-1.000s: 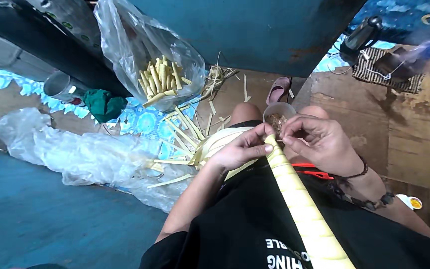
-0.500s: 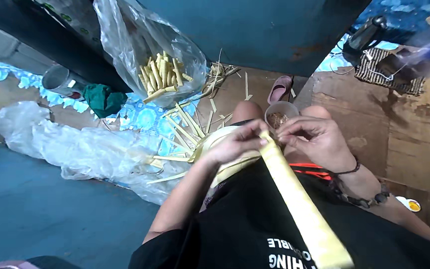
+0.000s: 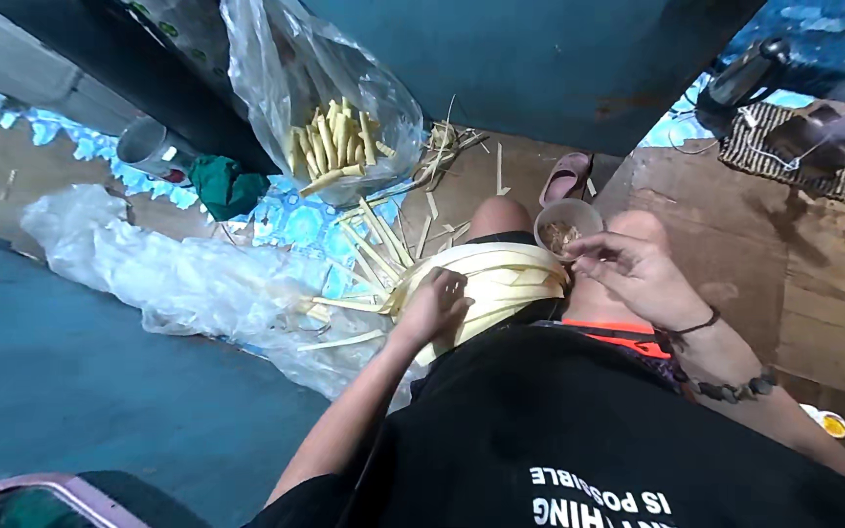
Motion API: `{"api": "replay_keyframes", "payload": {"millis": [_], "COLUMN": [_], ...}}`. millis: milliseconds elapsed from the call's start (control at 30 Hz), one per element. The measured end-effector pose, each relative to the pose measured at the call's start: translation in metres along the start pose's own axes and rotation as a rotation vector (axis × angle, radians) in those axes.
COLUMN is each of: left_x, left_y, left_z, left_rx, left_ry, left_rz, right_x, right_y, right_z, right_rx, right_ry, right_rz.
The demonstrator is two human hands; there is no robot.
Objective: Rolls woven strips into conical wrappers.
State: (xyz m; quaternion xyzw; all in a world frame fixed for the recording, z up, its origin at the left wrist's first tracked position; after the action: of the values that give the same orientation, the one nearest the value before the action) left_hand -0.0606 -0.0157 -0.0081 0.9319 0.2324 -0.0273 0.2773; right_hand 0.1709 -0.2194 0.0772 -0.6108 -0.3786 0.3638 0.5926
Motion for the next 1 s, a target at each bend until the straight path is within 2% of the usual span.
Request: {"api": "replay_keyframes", "payload": {"millis": [100,200,367,433,500,567,633,700,767,800,867,933,967,1000], "left_x": [0.003,0.002,-0.008,-0.011,-0.015,-0.02,-0.023,-0.025,-0.019,-0.01,0.008,0.016,0.021,0.028], "left_y": [0.01,0.032,0.102,0.108,0.093,0.058,0.017,-0.019,-0.025,-0.01,0.049,0.109,0.121,0.12], "left_z": [-0.004,-0.018,-0.063,-0.094,-0.13,-0.165,-0.191,-0.201,-0.187,-0.172,-0.124,-0.069,-0.052,-0.042], "left_rx": [0.068,0.068,-0.139,-0.222,-0.25,-0.204,-0.006,0.239,0.367,0.37,0.326,0.273,0.298,0.314], "left_ry": [0.038,-0.043,-0.002,0.023,0.116,0.291,0.49,0.603,0.564,0.524,0.464,0.427,0.437,0.39], "left_rz": [-0.001,0.05,0.282,0.34,0.321,0.241,0.082,-0.163,-0.319,-0.288,-0.05,0.233,0.317,0.32], "right_x": [0.005,0.007,0.005,0.005,0.006,0.005,-0.002,-0.009,-0.009,-0.005,0.004,0.012,0.014,0.015], "right_y": [0.001,-0.003,-0.006,-0.018,-0.039,-0.061,-0.076,-0.085,-0.085,-0.082,-0.068,-0.056,-0.055,-0.057], "right_z": [0.007,0.016,0.056,0.053,0.024,-0.013,-0.045,-0.062,-0.059,-0.049,-0.016,0.018,0.028,0.03], "right_rx": [-0.043,-0.116,-0.131,-0.074,-0.122,-0.209,-0.318,-0.461,-0.652,-0.693,-0.683,-0.654,-0.69,-0.751], "right_ry": [-0.043,-0.087,-0.442,-0.475,-0.387,-0.286,-0.226,-0.148,-0.041,-0.015,-0.053,-0.165,-0.191,-0.184], "right_rz": [-0.014,-0.05,-0.065,-0.105,-0.117,-0.117,-0.061,-0.027,-0.026,-0.012,-0.002,0.003,-0.051,-0.117]}}
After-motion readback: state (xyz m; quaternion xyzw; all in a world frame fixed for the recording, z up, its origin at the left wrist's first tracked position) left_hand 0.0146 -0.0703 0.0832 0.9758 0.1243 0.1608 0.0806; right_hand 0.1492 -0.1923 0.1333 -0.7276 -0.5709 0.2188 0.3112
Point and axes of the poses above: each hand's wrist, its own x-axis towards the middle knuckle, its own z-axis out of the palm, y = z × x, the point moved 4 cm from there along x, towards the middle knuckle, and after that the axes turned 15 degrees about x, right-handed, at the moved point
